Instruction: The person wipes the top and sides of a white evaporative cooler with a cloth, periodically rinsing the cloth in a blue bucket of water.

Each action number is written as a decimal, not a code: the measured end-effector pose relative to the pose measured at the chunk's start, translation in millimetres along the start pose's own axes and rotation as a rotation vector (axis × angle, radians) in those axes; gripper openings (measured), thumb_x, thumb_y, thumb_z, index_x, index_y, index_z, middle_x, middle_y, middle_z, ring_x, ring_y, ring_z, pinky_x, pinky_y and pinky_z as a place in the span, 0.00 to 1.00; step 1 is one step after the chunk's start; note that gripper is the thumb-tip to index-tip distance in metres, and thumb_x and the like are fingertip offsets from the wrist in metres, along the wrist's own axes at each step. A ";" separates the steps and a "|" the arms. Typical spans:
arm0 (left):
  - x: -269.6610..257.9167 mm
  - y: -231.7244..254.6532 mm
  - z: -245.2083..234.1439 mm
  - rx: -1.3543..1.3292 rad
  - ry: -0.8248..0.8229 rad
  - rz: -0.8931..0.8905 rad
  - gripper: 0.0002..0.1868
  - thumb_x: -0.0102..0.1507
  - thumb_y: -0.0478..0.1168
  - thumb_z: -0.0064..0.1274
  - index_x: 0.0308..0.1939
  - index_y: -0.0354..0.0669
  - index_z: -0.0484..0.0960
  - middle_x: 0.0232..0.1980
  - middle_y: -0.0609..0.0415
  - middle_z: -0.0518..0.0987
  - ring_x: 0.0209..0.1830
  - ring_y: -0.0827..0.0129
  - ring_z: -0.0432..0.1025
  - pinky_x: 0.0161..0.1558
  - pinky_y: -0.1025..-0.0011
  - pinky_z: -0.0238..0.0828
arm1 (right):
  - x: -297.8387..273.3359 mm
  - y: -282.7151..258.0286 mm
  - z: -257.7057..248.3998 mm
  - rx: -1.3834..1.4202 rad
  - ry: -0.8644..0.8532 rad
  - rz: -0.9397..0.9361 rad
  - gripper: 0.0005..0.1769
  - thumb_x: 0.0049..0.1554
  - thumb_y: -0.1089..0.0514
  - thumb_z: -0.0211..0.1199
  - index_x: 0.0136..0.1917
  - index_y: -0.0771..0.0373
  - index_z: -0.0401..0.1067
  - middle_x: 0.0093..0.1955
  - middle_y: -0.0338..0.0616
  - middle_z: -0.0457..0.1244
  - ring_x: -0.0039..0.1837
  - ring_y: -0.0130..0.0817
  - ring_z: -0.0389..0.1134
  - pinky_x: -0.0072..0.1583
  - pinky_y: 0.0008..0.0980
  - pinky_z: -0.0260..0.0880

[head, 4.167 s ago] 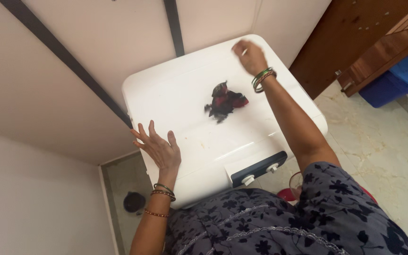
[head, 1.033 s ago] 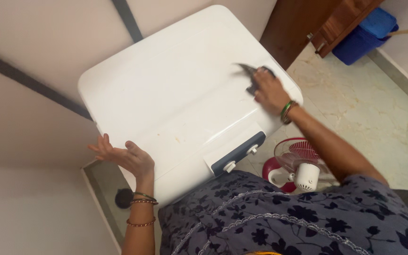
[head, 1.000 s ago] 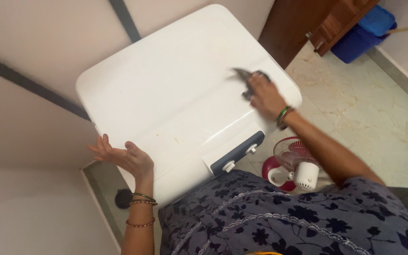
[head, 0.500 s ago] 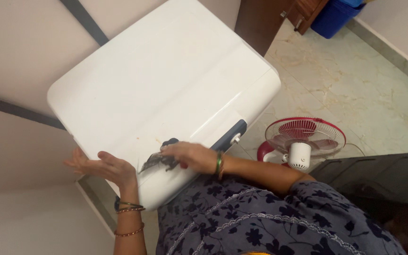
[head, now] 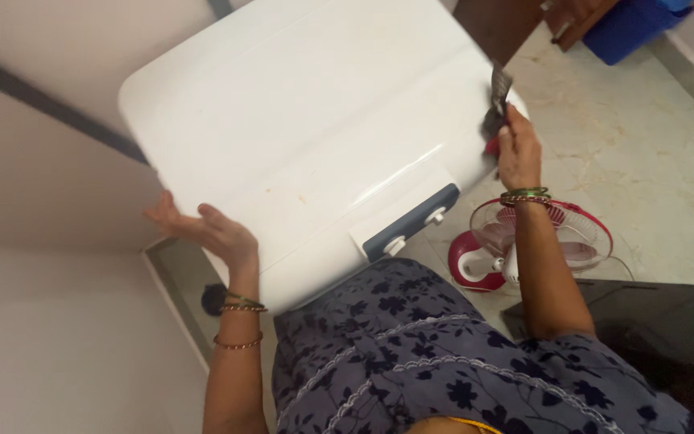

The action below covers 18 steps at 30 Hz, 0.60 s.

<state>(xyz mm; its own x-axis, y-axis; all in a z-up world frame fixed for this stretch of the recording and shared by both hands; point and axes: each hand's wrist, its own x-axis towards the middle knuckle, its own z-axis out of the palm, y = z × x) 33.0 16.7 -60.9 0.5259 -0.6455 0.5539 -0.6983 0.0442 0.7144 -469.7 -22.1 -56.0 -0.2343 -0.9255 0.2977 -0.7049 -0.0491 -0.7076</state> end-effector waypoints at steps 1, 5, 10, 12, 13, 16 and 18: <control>-0.7 1.3 -0.5 -0.012 -0.004 -0.012 0.39 0.76 0.66 0.16 0.76 0.36 0.48 0.78 0.36 0.49 0.86 0.37 0.28 0.84 0.35 0.27 | -1.3 3.4 9.1 -0.272 0.051 -0.273 0.26 0.68 0.63 0.54 0.77 0.72 0.61 0.79 0.65 0.56 0.79 0.54 0.56 0.75 0.48 0.59; 1.8 8.1 -1.5 -0.054 0.005 -0.038 0.39 0.75 0.66 0.17 0.75 0.37 0.48 0.77 0.36 0.49 0.86 0.37 0.28 0.83 0.35 0.28 | -31.2 -39.2 38.3 -0.295 -0.004 -0.205 0.29 0.67 0.64 0.52 0.80 0.72 0.55 0.80 0.69 0.50 0.81 0.56 0.46 0.78 0.52 0.51; 1.9 10.2 -4.1 -0.040 -0.012 -0.048 0.38 0.76 0.64 0.17 0.76 0.35 0.46 0.78 0.36 0.48 0.85 0.36 0.26 0.82 0.33 0.27 | -45.4 -157.2 64.3 -0.409 -0.199 -0.380 0.21 0.66 0.69 0.44 0.71 0.69 0.63 0.66 0.60 0.63 0.66 0.51 0.66 0.59 0.44 0.74; 0.4 8.9 -3.7 -0.018 -0.016 -0.043 0.37 0.76 0.63 0.16 0.76 0.36 0.46 0.78 0.37 0.48 0.86 0.37 0.26 0.82 0.32 0.24 | -54.1 -205.9 81.1 -0.244 -0.543 0.046 0.17 0.71 0.62 0.37 0.63 0.68 0.66 0.57 0.56 0.67 0.55 0.50 0.71 0.47 0.39 0.77; 0.2 8.0 -4.1 -0.005 -0.008 -0.038 0.37 0.76 0.62 0.16 0.76 0.35 0.46 0.79 0.37 0.48 0.86 0.37 0.26 0.82 0.33 0.24 | -59.8 -226.5 96.5 -0.067 -0.749 0.426 0.23 0.77 0.54 0.31 0.61 0.67 0.67 0.53 0.54 0.70 0.50 0.51 0.73 0.45 0.38 0.77; 0.1 6.5 -3.7 -0.009 0.025 -0.047 0.36 0.77 0.61 0.17 0.76 0.34 0.46 0.79 0.36 0.49 0.86 0.40 0.27 0.83 0.35 0.28 | -88.4 -255.0 153.8 -0.304 -0.649 -0.412 0.20 0.64 0.71 0.43 0.67 0.67 0.64 0.62 0.55 0.64 0.57 0.40 0.69 0.55 0.34 0.75; 2.2 7.4 -5.7 -0.027 0.051 -0.059 0.36 0.77 0.61 0.17 0.76 0.33 0.45 0.78 0.36 0.50 0.86 0.41 0.28 0.83 0.38 0.31 | -116.1 -260.1 189.2 -0.230 -0.461 -0.811 0.23 0.57 0.72 0.49 0.66 0.68 0.66 0.67 0.54 0.62 0.67 0.41 0.65 0.66 0.37 0.70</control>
<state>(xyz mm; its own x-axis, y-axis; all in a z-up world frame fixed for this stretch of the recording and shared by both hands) 31.8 19.9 -51.9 0.5905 -0.6075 0.5313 -0.6525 0.0281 0.7573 -132.4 27.1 -27.8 0.6341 -0.7013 0.3257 -0.6622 -0.7100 -0.2396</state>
